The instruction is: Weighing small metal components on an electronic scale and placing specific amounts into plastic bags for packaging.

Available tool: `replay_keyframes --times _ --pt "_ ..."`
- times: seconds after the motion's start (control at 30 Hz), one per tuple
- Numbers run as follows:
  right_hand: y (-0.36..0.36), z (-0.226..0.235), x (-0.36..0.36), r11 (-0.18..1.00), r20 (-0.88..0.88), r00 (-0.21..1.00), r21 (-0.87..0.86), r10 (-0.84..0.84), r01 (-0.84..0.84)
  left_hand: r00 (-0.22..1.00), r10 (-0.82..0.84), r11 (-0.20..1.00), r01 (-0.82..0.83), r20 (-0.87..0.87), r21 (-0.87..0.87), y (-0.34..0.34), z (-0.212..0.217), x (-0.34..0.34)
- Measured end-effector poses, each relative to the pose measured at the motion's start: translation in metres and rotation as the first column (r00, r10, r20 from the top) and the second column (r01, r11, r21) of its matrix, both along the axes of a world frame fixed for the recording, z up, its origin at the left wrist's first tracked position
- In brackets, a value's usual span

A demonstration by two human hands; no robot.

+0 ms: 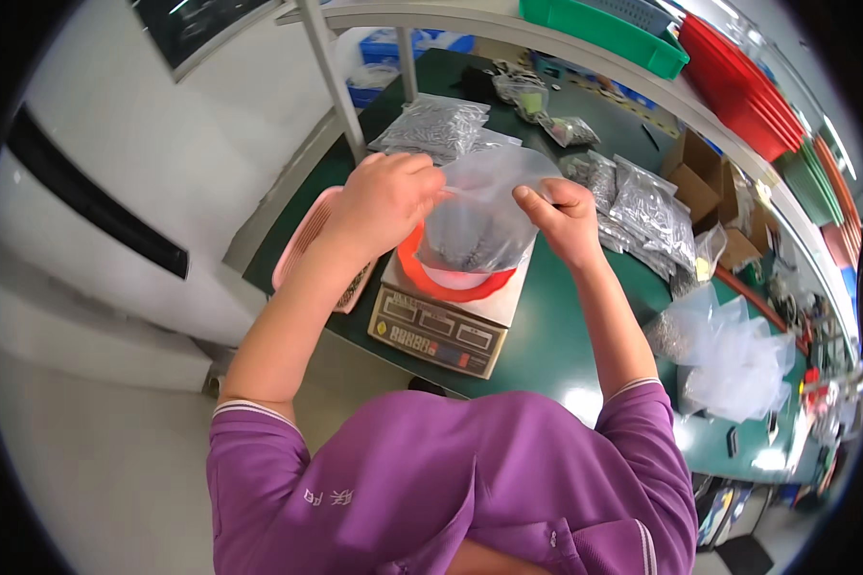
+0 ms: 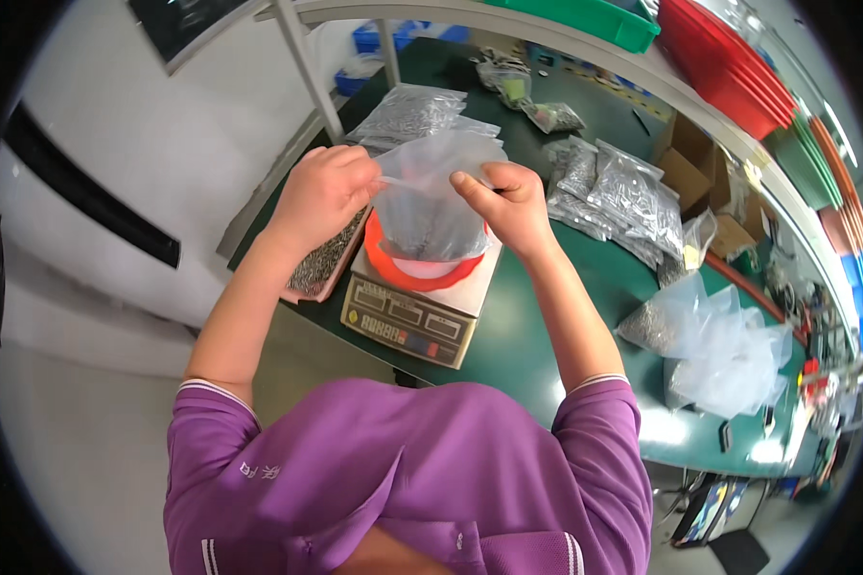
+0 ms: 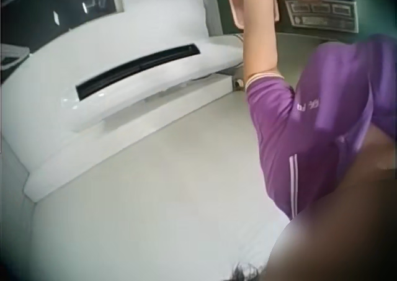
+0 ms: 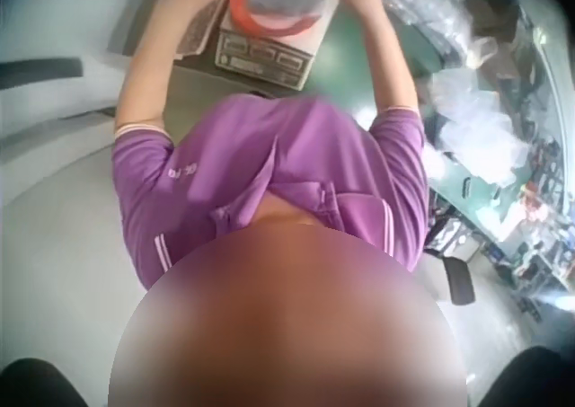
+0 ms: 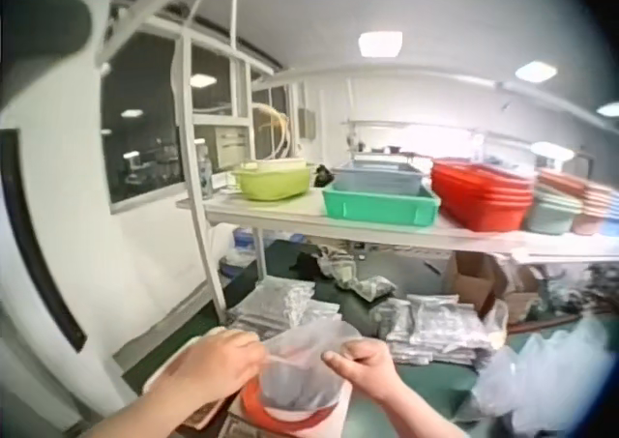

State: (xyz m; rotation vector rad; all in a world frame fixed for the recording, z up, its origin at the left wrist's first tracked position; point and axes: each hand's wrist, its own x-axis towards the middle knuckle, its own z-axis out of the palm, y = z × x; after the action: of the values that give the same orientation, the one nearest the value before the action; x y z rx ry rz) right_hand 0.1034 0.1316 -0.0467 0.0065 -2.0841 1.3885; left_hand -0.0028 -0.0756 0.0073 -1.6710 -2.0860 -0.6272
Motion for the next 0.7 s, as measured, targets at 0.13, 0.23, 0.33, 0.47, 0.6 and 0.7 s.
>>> replay_keyframes --times 0.13,0.23,0.33,0.47,0.6,0.7 --pt "0.012 -0.020 -0.021 0.992 0.134 0.985 0.081 -0.108 0.098 0.996 -0.087 0.996 0.086 0.025 0.032 0.011 -0.032 -0.047" --pt "0.017 -0.037 -0.027 0.988 0.155 0.984 0.135 -0.093 0.072 0.989 -0.148 0.989 0.148 0.017 0.023 0.016 -0.051 -0.062" --pt "0.016 -0.043 -0.023 0.977 0.253 0.957 0.188 -0.144 0.098 0.985 -0.166 0.985 0.168 0.052 -0.037 0.014 -0.061 -0.067" --pt "0.011 -0.016 -0.007 0.913 0.307 0.950 0.401 -0.055 -0.077 0.961 -0.251 0.965 0.258 0.114 -0.050 0.015 -0.059 -0.073" --pt "-0.002 0.019 0.012 0.689 0.329 0.922 0.718 -0.205 -0.103 0.911 -0.383 0.922 0.388 0.156 -0.002 0.019 -0.057 -0.069" --pt "-0.014 0.026 0.008 0.539 0.245 0.949 0.836 -0.199 -0.103 0.891 -0.400 0.913 0.408 0.216 0.008 0.023 -0.059 -0.066"
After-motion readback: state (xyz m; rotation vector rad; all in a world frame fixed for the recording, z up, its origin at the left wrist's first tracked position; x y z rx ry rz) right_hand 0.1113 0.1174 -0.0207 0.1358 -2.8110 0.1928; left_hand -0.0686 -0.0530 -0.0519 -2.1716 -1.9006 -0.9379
